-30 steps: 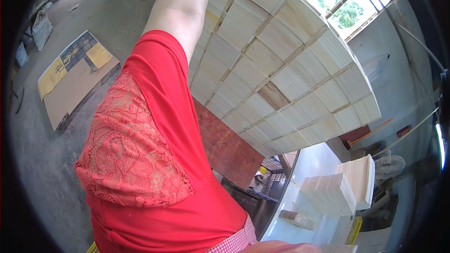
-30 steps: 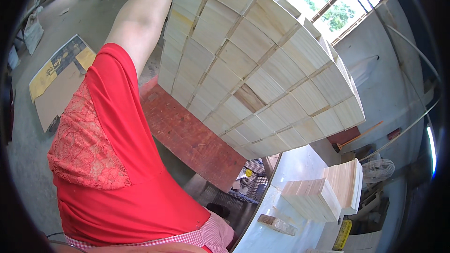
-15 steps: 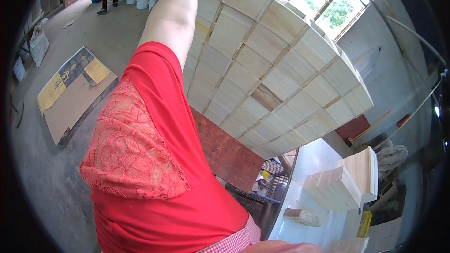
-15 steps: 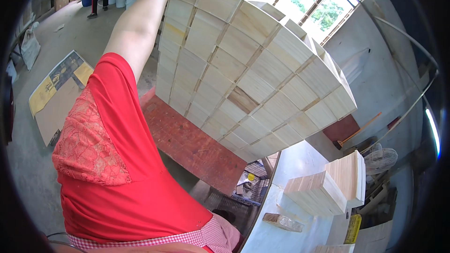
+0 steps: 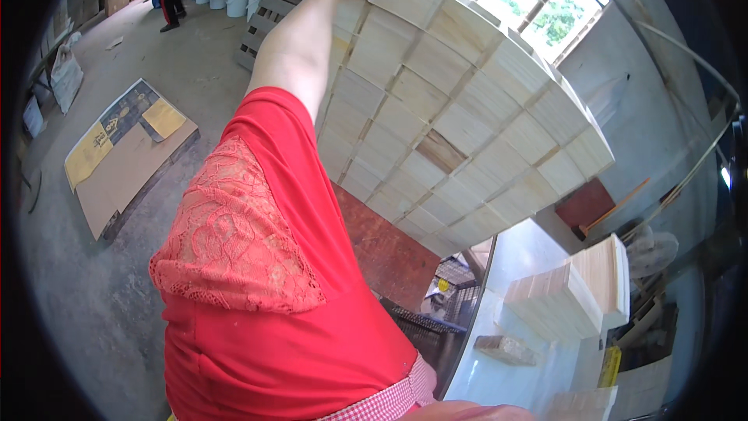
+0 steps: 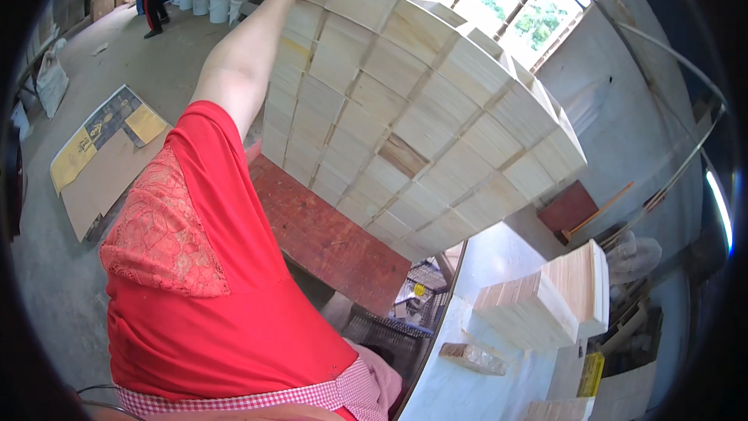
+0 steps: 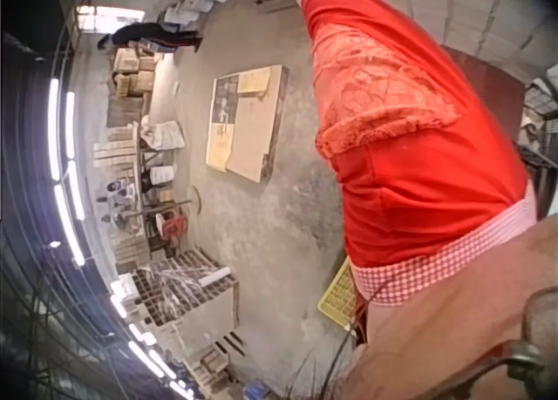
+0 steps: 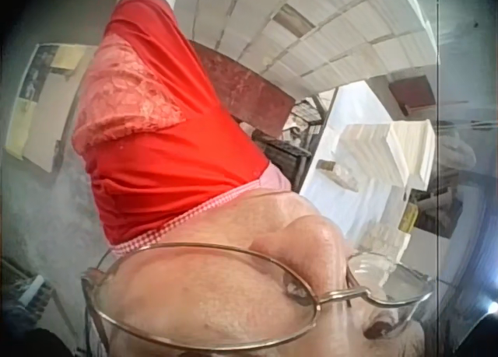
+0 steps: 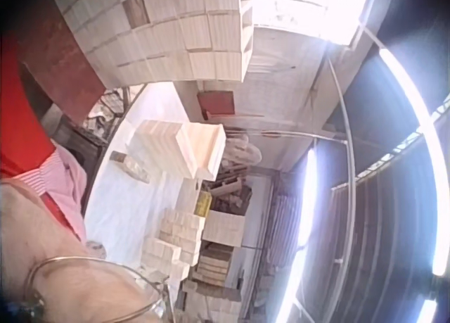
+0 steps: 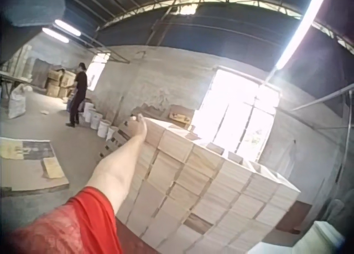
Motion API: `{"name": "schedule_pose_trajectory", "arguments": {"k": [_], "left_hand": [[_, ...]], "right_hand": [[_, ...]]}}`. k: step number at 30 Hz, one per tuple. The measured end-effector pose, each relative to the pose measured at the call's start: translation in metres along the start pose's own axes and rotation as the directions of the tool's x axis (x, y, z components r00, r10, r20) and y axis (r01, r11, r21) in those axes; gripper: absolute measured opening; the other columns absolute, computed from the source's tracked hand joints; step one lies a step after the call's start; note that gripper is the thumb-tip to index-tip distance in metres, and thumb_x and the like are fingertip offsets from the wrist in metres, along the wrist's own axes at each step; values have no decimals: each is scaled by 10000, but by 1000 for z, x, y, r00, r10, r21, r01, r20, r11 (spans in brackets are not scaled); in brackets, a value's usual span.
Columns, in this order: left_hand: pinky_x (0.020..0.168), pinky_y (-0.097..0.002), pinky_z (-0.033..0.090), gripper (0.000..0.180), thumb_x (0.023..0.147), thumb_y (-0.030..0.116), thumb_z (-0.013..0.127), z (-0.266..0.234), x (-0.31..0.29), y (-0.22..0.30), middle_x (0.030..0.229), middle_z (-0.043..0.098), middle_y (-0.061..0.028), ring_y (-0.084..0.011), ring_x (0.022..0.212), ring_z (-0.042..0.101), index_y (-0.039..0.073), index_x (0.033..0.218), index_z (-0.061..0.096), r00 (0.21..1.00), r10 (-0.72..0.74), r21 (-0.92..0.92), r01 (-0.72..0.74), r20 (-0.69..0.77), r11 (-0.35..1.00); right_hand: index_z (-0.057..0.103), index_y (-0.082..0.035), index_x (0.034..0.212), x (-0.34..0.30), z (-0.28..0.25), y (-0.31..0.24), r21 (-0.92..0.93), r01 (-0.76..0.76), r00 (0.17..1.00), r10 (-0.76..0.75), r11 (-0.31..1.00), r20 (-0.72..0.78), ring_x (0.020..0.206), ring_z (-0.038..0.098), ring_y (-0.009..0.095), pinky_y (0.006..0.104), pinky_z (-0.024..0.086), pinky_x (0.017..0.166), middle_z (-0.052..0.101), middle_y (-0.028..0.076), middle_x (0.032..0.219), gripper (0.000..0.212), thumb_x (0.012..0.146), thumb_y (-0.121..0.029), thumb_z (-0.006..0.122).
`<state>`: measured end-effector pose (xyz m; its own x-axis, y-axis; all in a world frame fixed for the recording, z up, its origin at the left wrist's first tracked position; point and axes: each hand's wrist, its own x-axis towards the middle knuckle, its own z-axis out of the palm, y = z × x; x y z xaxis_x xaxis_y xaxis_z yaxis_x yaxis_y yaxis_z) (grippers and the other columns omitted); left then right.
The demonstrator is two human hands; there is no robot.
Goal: Assembling small wooden boxes by gluing and stapling wood pieces together.
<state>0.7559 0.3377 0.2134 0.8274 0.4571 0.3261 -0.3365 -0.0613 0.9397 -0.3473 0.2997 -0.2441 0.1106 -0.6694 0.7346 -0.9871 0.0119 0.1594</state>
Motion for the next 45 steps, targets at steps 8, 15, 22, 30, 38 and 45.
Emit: {"name": "schedule_pose_trajectory", "arguments": {"k": [8,15,22,30,38,45], "left_hand": [[800,-424,548,421,934,395,534,-84,-235,-176,1041,709,-125,-274,916,686,40,1094,694,643,-551,469,318,533,824],[675,-389,530,413,1027,364,404,-146,-509,-131,960,656,-108,-230,764,636,30,1029,648,-183,-647,644,466,741,606],[596,-317,473,287,999,266,512,-157,-620,-149,751,591,-45,-142,630,553,37,859,614,-459,-393,466,54,797,883],[532,-250,421,296,978,179,593,-195,-706,-86,574,533,6,-61,513,474,39,718,582,-684,-189,105,-163,705,981],[536,-269,334,508,1014,355,480,-223,-837,43,541,393,32,-78,534,393,43,614,520,-824,-72,-61,-128,561,990],[1080,-489,321,760,960,643,425,-179,-1053,163,1389,426,-195,-288,1326,404,-14,1341,448,-971,100,316,166,216,934]], "right_hand": [[619,30,1135,33,-83,-57,-46,-319,941,322,947,100,1046,544,401,499,419,928,610,229,1107,310,865,-121,601],[628,-51,1056,71,-110,-66,135,-624,772,578,770,265,1081,523,338,455,413,906,583,119,1151,278,788,-121,654],[630,-66,1051,67,-121,-61,218,-693,718,629,687,299,1087,516,315,441,403,912,590,83,1146,287,773,-119,674],[622,-46,1081,77,-117,-55,306,-724,689,659,618,301,1051,534,329,431,412,915,615,113,1108,311,780,-105,674],[553,-2,1260,131,-59,32,400,-686,692,715,608,101,1125,575,336,410,446,965,619,179,1205,459,864,-190,690],[500,15,1327,205,22,121,475,-675,626,779,564,-35,1190,569,324,399,457,976,593,207,1275,565,863,-232,707]]}}
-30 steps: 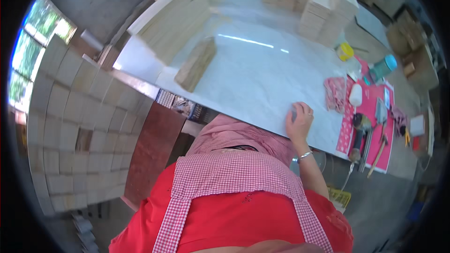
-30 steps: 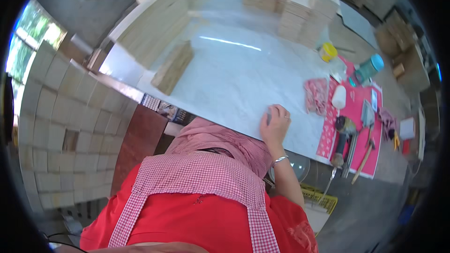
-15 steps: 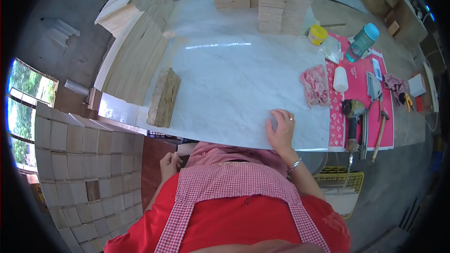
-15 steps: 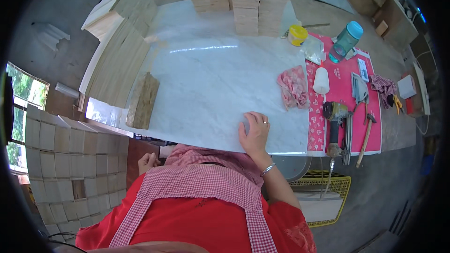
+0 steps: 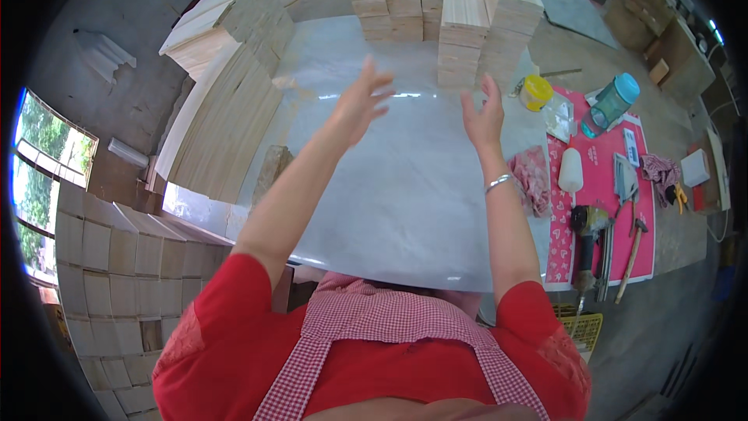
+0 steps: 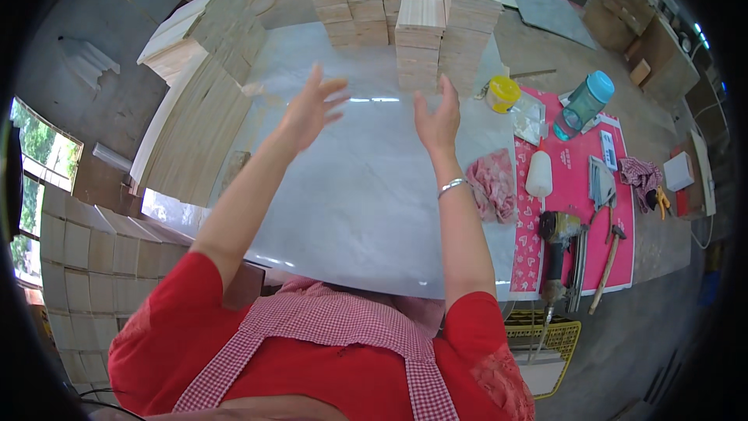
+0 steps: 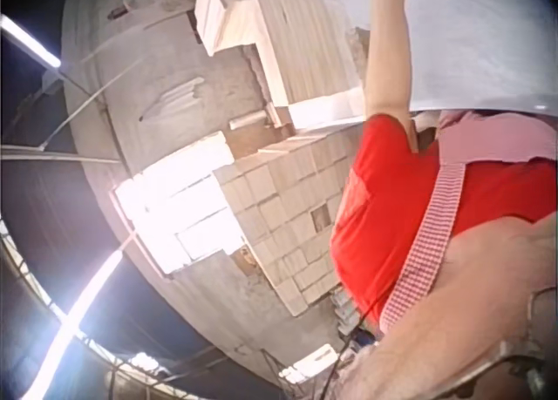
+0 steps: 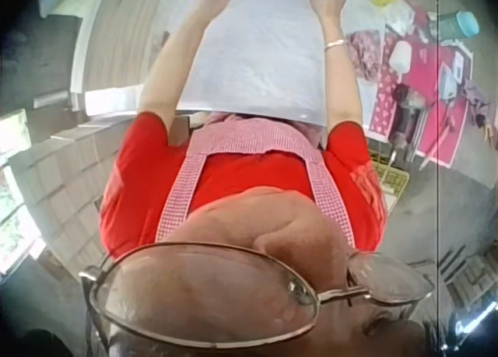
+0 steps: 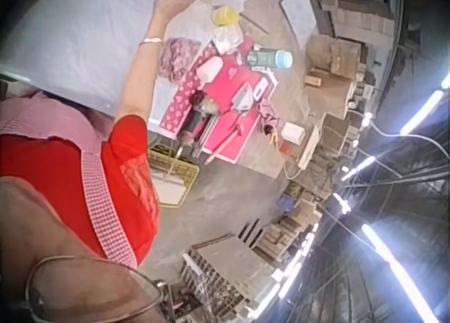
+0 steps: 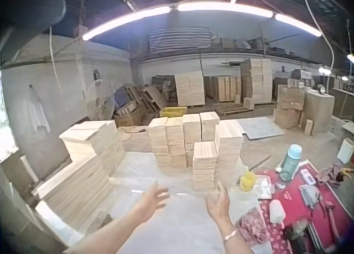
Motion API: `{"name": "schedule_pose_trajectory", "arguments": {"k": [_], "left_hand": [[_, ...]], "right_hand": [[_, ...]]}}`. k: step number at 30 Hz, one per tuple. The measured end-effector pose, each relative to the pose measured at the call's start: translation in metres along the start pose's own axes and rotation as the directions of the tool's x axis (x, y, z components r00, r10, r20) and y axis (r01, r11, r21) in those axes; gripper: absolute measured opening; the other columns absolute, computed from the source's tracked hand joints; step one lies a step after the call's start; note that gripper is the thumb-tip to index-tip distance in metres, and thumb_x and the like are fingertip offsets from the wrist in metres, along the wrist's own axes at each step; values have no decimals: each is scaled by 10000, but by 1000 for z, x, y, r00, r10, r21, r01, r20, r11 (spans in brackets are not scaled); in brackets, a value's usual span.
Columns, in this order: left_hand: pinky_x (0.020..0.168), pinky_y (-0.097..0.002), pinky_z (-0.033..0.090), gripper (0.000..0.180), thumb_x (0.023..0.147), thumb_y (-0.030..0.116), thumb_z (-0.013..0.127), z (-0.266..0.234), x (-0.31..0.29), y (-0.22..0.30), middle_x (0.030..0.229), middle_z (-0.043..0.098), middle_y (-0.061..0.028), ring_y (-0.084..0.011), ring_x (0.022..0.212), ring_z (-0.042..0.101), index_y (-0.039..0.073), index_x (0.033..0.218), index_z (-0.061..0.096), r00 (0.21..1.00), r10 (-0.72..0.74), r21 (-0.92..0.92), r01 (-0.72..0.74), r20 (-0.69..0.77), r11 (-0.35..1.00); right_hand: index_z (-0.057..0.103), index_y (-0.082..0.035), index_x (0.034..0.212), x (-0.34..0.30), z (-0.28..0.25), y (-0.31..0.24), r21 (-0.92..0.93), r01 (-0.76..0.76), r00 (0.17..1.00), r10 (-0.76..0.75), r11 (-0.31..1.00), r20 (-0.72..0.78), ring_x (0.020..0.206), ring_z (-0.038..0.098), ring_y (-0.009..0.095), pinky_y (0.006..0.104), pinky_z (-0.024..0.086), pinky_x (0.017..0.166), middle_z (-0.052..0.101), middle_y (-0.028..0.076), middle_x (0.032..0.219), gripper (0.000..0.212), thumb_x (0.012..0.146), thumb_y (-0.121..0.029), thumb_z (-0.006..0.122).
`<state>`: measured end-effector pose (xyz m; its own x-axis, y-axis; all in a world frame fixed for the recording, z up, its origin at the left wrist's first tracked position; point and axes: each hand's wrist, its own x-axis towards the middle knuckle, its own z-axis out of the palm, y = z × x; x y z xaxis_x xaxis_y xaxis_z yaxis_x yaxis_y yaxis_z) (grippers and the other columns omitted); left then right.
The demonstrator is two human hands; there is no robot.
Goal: Assembling small wooden boxes by gluing and stapling wood pieces together.
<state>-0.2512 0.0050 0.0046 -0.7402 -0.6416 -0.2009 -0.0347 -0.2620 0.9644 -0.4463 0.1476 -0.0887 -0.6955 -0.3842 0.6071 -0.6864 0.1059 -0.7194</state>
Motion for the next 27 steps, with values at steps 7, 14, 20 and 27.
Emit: {"name": "schedule_pose_trajectory", "arguments": {"k": [7,14,20,27], "left_hand": [[1182,-556,107,1195,810,799,498,70,126,52,1590,73,-284,-414,1484,91,-95,1505,117,975,-207,125,196,82,973],[1168,-595,96,1075,849,696,545,79,162,57,1572,130,-300,-479,1457,119,-28,1529,135,891,-357,249,291,282,924],[1164,-585,142,931,850,571,618,64,157,53,1493,302,-278,-464,1392,277,11,1497,252,949,-283,61,277,141,959],[1115,-542,285,811,835,459,680,31,107,42,1425,439,-201,-374,1346,393,22,1442,369,947,-270,-77,286,175,955]], "right_hand": [[472,48,1318,30,41,9,127,-146,988,151,981,-37,1176,538,376,426,422,1014,549,234,1259,637,797,-213,729],[475,55,1326,37,48,2,39,-115,990,118,993,-76,1153,567,293,372,458,961,522,214,1315,673,803,-248,769],[481,59,1333,35,50,-19,327,-242,967,255,914,1,1103,575,238,327,482,906,585,179,1225,606,869,-250,719],[507,48,1316,23,17,-30,444,-311,949,246,840,199,1066,569,163,293,474,897,636,85,1094,509,974,-321,588]]}}
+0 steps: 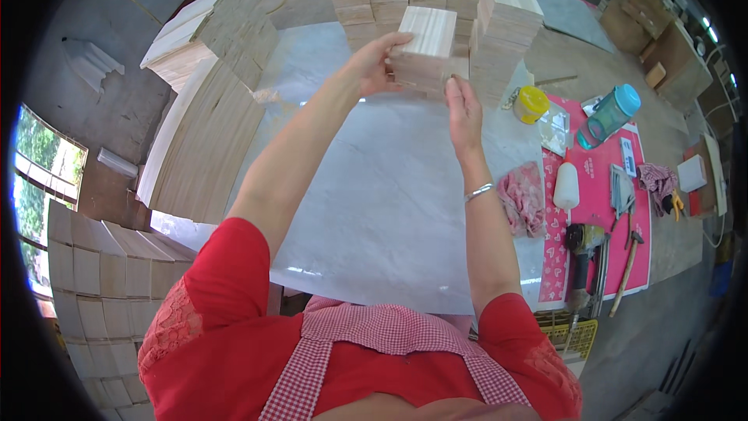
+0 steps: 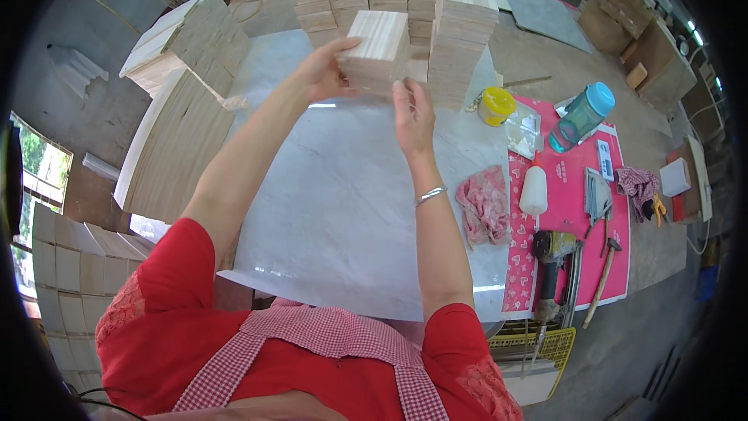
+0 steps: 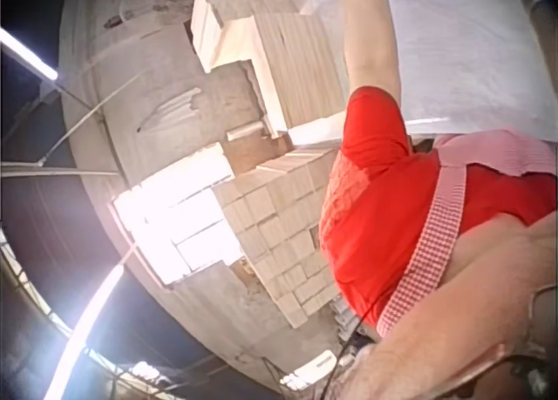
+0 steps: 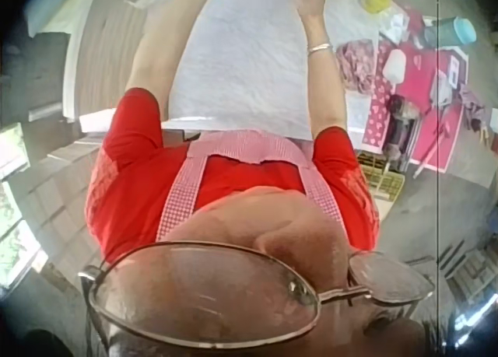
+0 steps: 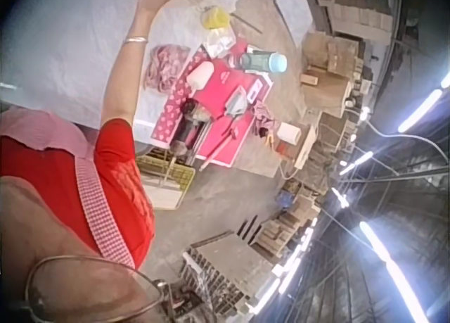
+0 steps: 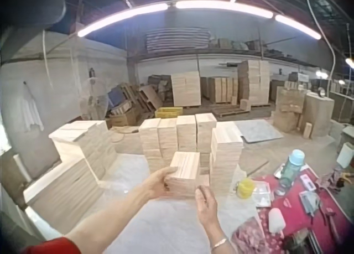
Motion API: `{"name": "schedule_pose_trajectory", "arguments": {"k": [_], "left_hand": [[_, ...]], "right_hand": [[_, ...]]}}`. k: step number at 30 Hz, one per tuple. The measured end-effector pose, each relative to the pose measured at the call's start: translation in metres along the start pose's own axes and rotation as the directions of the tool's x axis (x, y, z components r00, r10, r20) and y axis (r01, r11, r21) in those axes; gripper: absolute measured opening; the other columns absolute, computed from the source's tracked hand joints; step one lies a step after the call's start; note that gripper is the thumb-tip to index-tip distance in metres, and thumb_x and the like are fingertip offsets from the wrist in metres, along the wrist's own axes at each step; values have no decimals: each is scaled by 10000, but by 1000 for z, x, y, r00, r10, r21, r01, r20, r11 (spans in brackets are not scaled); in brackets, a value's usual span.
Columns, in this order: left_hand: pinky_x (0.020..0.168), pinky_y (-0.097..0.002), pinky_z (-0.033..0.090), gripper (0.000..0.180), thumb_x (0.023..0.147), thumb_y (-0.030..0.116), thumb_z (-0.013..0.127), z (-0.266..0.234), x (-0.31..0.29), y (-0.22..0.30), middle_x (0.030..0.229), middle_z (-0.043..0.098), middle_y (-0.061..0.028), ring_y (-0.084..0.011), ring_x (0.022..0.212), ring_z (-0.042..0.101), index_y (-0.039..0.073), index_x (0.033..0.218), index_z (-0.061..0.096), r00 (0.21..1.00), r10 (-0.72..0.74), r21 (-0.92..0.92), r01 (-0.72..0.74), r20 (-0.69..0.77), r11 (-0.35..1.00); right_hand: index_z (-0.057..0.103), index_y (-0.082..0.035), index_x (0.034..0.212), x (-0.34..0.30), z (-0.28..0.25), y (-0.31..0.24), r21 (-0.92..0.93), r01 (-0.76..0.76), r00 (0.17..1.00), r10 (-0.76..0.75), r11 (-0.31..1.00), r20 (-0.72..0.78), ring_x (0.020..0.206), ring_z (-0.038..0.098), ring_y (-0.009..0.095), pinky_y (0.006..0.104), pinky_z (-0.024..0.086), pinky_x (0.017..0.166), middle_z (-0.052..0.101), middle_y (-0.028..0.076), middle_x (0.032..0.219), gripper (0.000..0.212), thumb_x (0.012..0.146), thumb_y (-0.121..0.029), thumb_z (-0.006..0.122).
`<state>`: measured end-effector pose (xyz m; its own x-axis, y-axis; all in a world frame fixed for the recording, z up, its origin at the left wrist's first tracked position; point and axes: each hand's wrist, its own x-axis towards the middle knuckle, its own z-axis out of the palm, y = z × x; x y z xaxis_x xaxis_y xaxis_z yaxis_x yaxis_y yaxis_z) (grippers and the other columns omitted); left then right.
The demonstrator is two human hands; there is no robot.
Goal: Assembling small wooden boxes by gluing and stapling wood pieces together.
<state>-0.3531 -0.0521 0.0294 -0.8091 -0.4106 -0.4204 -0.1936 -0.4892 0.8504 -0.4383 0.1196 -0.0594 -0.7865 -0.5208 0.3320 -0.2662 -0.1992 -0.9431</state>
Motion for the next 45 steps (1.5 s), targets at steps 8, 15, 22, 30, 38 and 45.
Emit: {"name": "schedule_pose_trajectory", "arguments": {"k": [8,15,22,30,38,45], "left_hand": [[1111,-378,335,915,737,244,789,-14,-119,-159,1425,447,-140,-253,1305,450,15,1480,306,916,372,119,-390,147,913],[1177,-395,222,1247,602,223,845,-11,-173,-242,1500,294,-216,-309,1410,289,-21,1530,49,727,598,565,-665,338,489],[1165,-398,252,1315,593,279,883,-11,-185,-242,1508,297,-234,-335,1404,309,-25,1530,12,780,558,378,-626,285,682],[1168,-444,262,1389,568,376,896,-14,-170,-253,1524,243,-293,-452,1403,281,-31,1520,-30,688,637,618,-679,348,396],[1188,-440,210,1284,596,359,892,-14,-171,-254,1550,213,-233,-383,1447,215,10,1536,91,700,626,605,-674,343,423],[1156,-432,282,1296,562,326,906,-14,-180,-246,1503,297,-250,-399,1395,316,-29,1517,105,778,554,632,-594,296,497]], "right_hand": [[434,22,1398,-103,-54,-21,86,-196,876,135,977,464,1249,475,191,337,377,1053,523,114,1348,639,977,-445,546],[188,19,1515,-197,-67,-55,104,-197,842,113,975,528,1321,444,241,373,363,1094,418,137,1448,1173,709,-566,808],[103,14,1533,-211,-59,-31,100,-243,817,148,965,558,1323,445,250,379,398,1077,419,138,1442,1259,653,-390,907],[207,2,1510,-216,-62,-25,-116,-57,830,111,992,546,1315,453,279,400,377,1089,440,149,1424,1204,631,-428,908],[292,11,1472,-212,-62,-31,-110,-126,854,164,986,494,1342,427,308,413,343,1112,428,177,1445,1140,617,-428,906],[395,5,1417,-194,-97,-50,-453,217,770,134,865,624,1356,409,361,423,322,1128,433,205,1451,983,641,-350,883]]}}
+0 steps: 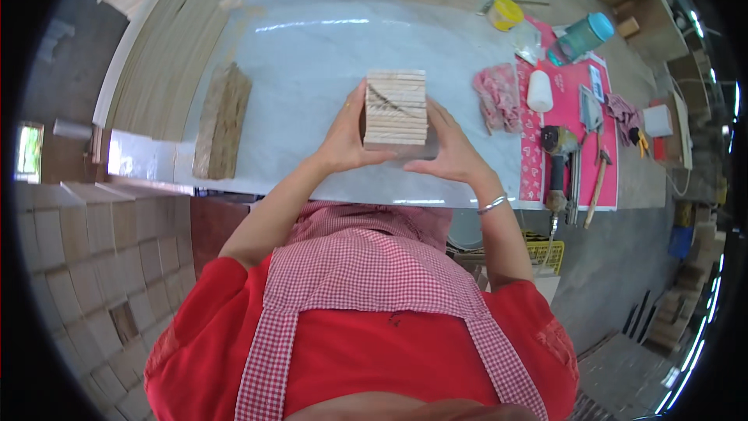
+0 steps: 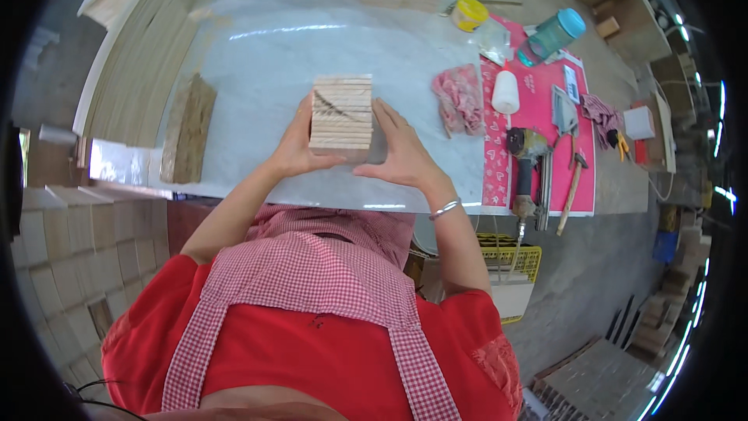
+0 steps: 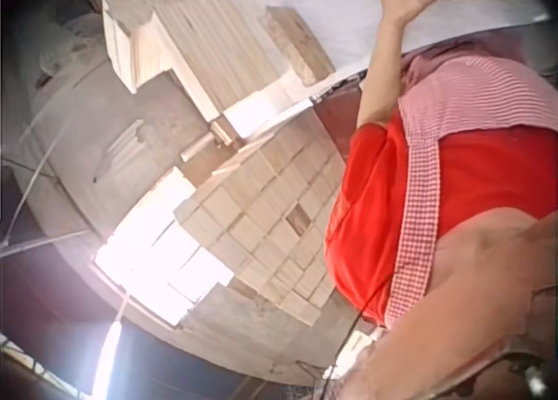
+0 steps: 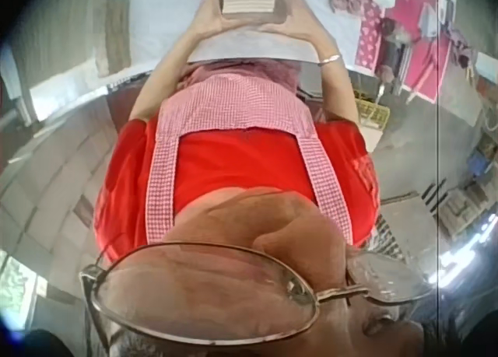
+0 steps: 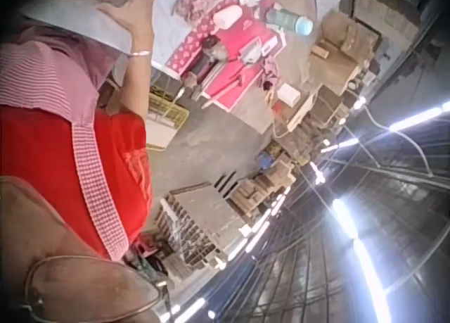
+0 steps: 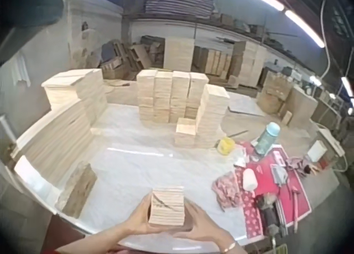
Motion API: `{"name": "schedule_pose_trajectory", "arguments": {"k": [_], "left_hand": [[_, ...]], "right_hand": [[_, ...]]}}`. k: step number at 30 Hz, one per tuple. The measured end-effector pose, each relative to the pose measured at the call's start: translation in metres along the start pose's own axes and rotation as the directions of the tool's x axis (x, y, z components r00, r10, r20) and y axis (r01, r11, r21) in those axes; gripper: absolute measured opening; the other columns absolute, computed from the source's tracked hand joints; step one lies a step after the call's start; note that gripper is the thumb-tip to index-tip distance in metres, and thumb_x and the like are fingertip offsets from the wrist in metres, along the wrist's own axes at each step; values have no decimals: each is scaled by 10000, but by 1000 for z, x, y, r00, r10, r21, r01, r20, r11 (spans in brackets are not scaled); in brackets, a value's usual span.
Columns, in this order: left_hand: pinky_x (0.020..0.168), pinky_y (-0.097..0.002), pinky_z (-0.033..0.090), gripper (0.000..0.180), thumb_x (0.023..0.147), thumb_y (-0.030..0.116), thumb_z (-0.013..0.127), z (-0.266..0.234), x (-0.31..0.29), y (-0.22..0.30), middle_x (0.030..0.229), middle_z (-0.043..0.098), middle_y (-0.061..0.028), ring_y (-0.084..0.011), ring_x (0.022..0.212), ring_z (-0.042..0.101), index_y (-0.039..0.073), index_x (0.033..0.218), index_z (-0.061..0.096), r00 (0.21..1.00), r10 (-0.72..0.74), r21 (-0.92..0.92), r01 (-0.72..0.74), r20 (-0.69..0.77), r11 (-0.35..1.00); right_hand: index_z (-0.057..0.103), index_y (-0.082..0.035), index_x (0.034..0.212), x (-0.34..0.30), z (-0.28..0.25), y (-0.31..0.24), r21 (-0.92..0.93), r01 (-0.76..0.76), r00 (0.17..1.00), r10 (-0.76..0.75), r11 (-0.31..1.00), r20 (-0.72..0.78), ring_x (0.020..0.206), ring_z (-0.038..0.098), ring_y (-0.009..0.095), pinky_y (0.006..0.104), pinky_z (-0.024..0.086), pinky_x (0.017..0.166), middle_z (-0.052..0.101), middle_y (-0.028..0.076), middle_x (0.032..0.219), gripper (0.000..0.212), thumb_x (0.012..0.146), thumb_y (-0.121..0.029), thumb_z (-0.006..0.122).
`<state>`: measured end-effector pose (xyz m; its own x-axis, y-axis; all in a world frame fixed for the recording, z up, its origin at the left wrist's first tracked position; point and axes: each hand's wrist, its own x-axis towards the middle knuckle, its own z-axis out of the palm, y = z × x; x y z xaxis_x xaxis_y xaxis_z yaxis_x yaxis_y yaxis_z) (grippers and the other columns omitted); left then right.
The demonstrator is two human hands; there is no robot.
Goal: Assembling small wooden boxes by gluing and stapling wood pieces together.
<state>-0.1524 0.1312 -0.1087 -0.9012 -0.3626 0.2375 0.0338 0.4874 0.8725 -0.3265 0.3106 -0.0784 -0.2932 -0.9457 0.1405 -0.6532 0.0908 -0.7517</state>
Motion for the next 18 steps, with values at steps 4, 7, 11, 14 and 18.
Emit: {"name": "schedule_pose_trajectory", "arguments": {"k": [4,7,11,14,18], "left_hand": [[1145,-426,295,1218,594,324,898,1,4,-1,1461,380,-218,-355,1356,390,-14,1511,171,999,-49,-37,49,-10,998],[1129,-420,312,1108,642,358,872,-10,26,13,1407,458,-188,-320,1314,449,-4,1488,255,973,-231,-232,228,15,946],[1077,-400,362,917,725,468,800,-17,77,24,1307,562,-138,-269,1234,525,15,1421,411,844,-504,-601,502,185,621],[1020,-383,414,829,766,560,736,-31,133,14,1245,607,-109,-239,1174,564,34,1363,503,832,-501,-708,503,240,496],[956,-392,453,870,776,657,671,-52,185,20,1269,595,-121,-250,1146,572,39,1365,508,752,-585,-407,657,304,635]], "right_hand": [[472,14,1355,-16,-44,48,-182,-67,946,4,981,-325,1318,436,386,432,347,1103,479,222,1404,781,722,-278,825],[517,12,1300,-20,-94,78,-364,-290,802,16,885,-597,1216,498,410,467,399,1034,523,243,1324,624,783,-232,765],[528,1,1288,-20,-118,120,-501,-563,687,36,658,-725,1167,531,419,497,425,998,536,246,1297,626,784,-287,762],[529,-2,1291,-10,-123,129,-467,-665,668,183,583,-722,1169,530,424,507,432,989,532,246,1306,651,782,-339,757],[530,-10,1300,2,-128,137,-435,-742,632,316,510,-708,1155,539,435,511,453,965,536,251,1299,685,779,-398,748]]}}
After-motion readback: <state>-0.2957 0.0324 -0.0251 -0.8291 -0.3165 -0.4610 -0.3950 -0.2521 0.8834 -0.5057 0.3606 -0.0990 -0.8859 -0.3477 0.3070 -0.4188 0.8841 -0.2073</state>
